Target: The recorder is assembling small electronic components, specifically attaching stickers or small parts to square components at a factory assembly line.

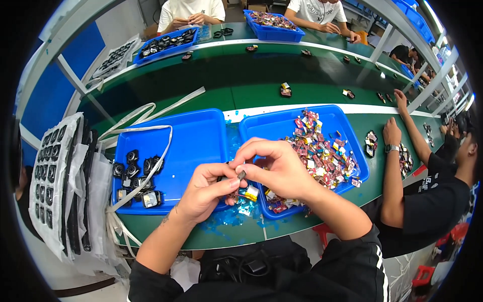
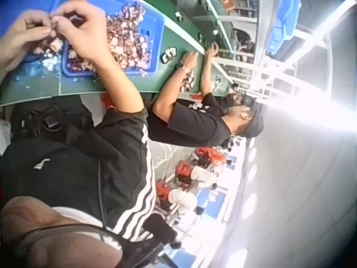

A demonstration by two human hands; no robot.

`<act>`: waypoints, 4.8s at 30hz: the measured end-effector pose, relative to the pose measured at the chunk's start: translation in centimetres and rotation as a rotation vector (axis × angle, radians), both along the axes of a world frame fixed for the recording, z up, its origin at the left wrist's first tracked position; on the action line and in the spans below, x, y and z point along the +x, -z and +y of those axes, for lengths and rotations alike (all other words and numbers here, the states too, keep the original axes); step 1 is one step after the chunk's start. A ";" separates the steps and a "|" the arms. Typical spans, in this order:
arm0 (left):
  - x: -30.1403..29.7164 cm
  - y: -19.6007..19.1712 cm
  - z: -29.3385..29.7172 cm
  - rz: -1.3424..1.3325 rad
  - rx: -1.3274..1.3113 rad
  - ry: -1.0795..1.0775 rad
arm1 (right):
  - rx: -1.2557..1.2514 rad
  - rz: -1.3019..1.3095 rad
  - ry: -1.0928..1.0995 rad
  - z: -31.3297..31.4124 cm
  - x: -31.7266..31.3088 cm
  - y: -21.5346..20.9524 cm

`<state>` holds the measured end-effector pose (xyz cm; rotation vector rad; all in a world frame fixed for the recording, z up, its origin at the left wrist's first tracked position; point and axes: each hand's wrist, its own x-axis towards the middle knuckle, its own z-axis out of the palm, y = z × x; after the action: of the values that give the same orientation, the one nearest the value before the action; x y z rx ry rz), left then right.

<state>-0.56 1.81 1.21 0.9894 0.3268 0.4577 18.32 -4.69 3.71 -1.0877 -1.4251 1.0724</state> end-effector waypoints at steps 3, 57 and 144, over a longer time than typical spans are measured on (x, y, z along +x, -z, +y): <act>-0.2 0.5 0.2 -0.078 -0.033 0.075 | -0.025 0.169 -0.101 -0.5 0.0 0.1; 1.1 1.2 -2.0 -0.212 0.392 -0.003 | 0.150 -0.467 0.529 -3.9 -4.0 -3.0; 0.8 0.1 -1.3 0.047 0.320 -0.106 | 0.007 -0.041 0.531 -3.8 -3.1 1.7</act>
<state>0.29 0.53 1.06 1.3003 0.3559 0.5961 15.19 -8.48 2.03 -1.3881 -1.0765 0.6643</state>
